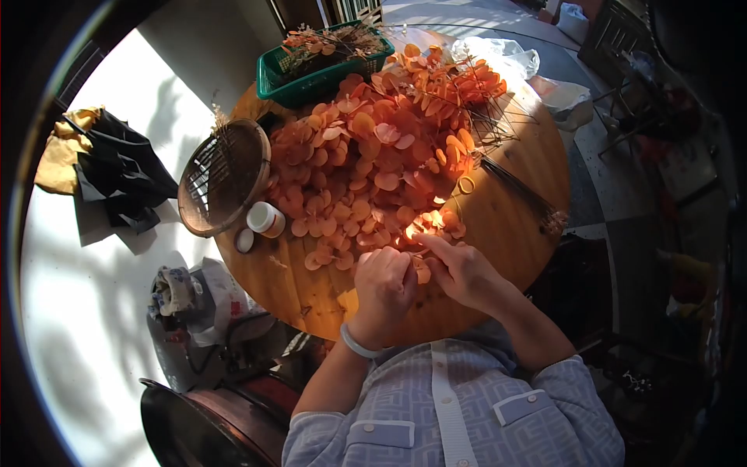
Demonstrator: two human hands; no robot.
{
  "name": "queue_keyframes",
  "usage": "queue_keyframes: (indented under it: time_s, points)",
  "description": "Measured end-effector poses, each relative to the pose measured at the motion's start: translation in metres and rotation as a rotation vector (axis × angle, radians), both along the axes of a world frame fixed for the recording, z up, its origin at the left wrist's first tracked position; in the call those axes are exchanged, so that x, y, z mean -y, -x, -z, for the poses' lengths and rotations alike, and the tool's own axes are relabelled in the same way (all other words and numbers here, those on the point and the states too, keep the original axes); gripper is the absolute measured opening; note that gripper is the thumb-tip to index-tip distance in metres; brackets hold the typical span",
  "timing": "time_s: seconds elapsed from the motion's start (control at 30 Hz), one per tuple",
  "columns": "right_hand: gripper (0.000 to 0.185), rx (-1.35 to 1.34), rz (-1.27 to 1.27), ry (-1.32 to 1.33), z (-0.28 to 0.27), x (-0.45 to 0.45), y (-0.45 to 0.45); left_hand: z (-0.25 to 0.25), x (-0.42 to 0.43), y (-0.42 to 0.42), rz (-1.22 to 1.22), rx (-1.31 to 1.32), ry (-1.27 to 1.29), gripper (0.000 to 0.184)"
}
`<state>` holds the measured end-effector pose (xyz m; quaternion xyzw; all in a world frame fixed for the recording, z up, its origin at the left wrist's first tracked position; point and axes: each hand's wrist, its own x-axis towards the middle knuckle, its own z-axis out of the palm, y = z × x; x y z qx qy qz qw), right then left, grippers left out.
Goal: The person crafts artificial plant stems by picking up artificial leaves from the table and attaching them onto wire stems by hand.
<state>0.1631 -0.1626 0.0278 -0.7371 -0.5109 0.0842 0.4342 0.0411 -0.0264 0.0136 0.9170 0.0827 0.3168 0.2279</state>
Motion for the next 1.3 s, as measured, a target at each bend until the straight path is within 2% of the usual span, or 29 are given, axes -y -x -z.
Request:
queue_keyframes:
  time_s: [0.03,0.13,0.33,0.5,0.53,0.63,0.73,0.83,0.87,0.97,1.03,1.13,1.23,1.3]
  points:
    - [0.015,-0.015,-0.034,-0.058,0.005,-0.003,-0.002,0.002,0.001,-0.001,-0.023,0.025,0.020,0.009]
    - [0.012,0.054,-0.025,0.005,0.010,-0.003,0.001,0.007,0.006,-0.003,-0.071,0.077,0.037,0.008]
    - [0.010,-0.229,0.045,-0.006,0.010,-0.011,0.006,0.006,0.009,-0.005,-0.123,0.136,0.035,0.007]
    - [0.012,-0.209,-0.001,0.080,-0.001,0.005,-0.002,0.000,-0.021,0.005,-0.232,0.178,0.053,0.008]
    - [0.013,-0.203,0.000,0.084,-0.001,0.005,-0.001,0.000,-0.017,0.007,-0.194,0.136,0.050,0.007]
    - [0.014,-0.428,-0.002,0.174,-0.007,-0.001,-0.001,0.003,0.012,0.006,-0.024,0.031,0.017,0.010]
    - [0.014,-0.669,0.039,0.090,-0.012,-0.003,-0.015,0.004,0.015,0.012,-0.001,0.071,0.107,0.011]
    - [0.017,-0.541,-0.154,0.180,-0.017,-0.015,-0.011,0.006,0.021,0.015,0.049,0.108,0.099,0.013]
    - [0.017,-0.424,-0.182,0.196,-0.012,-0.019,-0.009,0.004,0.020,0.017,0.078,0.096,0.086,0.013]
    - [0.017,-0.700,-0.013,0.168,-0.024,-0.030,-0.010,-0.003,0.015,0.031,0.216,0.022,0.043,0.016]
    - [0.015,-0.829,0.044,0.029,-0.016,-0.043,-0.030,-0.002,0.018,0.046,0.376,-0.090,0.014,0.018]
    - [0.014,-0.895,0.040,-0.120,-0.003,-0.056,-0.032,-0.009,0.005,0.061,0.305,-0.105,0.079,0.023]
    - [0.013,-1.053,0.036,-0.127,-0.011,-0.061,-0.023,-0.024,-0.029,0.065,0.077,-0.053,0.059,0.026]
    - [0.013,-1.125,0.020,-0.105,-0.014,-0.061,-0.017,0.001,-0.066,0.069,-0.152,-0.114,-0.046,0.025]
